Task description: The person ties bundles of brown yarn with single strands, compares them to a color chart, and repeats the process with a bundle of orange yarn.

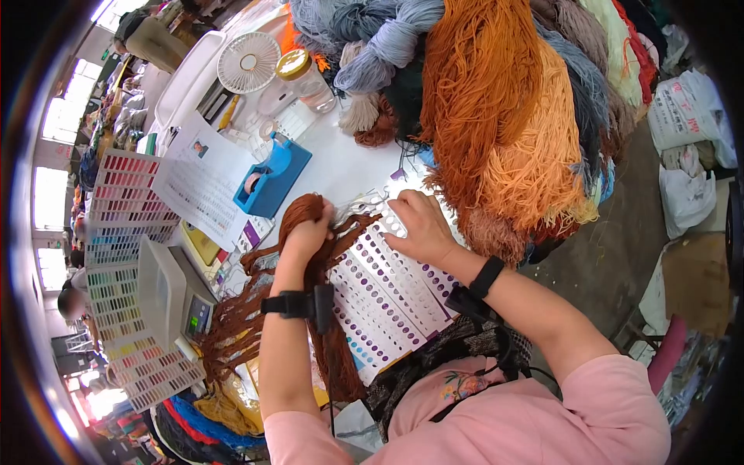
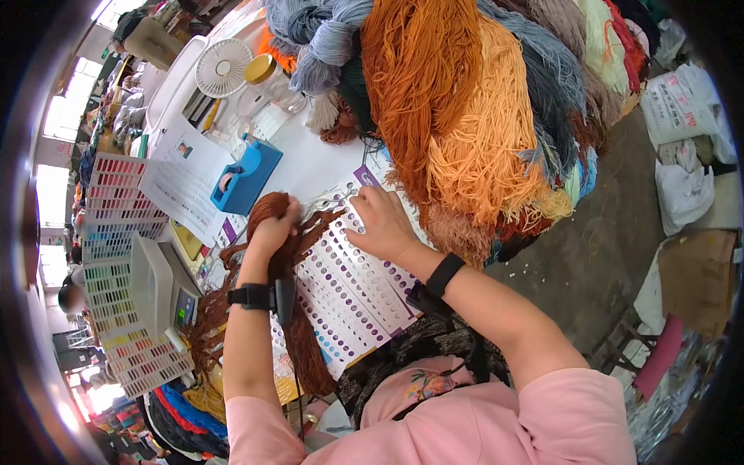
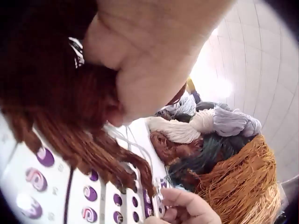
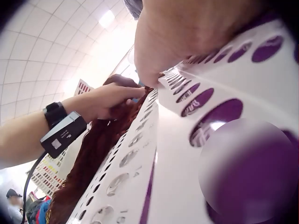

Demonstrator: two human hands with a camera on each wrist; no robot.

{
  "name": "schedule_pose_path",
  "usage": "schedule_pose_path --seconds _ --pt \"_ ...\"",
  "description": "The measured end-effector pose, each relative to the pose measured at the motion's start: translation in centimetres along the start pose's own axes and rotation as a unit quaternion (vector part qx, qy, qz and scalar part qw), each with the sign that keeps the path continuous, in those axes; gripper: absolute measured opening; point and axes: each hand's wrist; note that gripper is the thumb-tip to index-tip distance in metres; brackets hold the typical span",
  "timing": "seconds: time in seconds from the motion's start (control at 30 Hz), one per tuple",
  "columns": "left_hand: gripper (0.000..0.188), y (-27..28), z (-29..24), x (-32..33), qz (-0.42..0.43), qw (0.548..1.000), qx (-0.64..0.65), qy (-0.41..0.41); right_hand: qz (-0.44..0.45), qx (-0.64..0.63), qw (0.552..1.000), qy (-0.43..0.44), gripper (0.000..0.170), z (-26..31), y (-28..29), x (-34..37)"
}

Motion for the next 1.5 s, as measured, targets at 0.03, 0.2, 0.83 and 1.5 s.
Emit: schedule_pose_path --seconds 0.03,0.2,0.83,1.5 --pt "0.026 0.5 0.0 0.5 0.000 0.998 -0.068 0.000 -0.014 0.003 1.000 -0.004 0.042 0.1 -0.2 0.1" --pt "0.018 3.0 1.9 1.1 -0.052 0.960 -0.236 -0.142 -0.012 0.023 1.000 -0.007 0.042 0.2 -0.1 0.0" --pt "0.017 28.5 14.2 46.8 -0.392 0.579 0.700 -0.147 0.031 0.080 0.996 0.033 0.040 1.0 -0.3 0.4" --pt "0.050 -2.6 1.8 32.6 -0.026 0.671 0.738 -0.070 0.432 -0.523 0.720 -0.146 0.010 20.8 4.6 11.0"
Point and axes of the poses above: each hand's wrist, its own x-axis away from the middle knuckle, its own y-axis out of the back of the hand, z = x × y, and after that the axes turned 11 degrees about x, right-handed
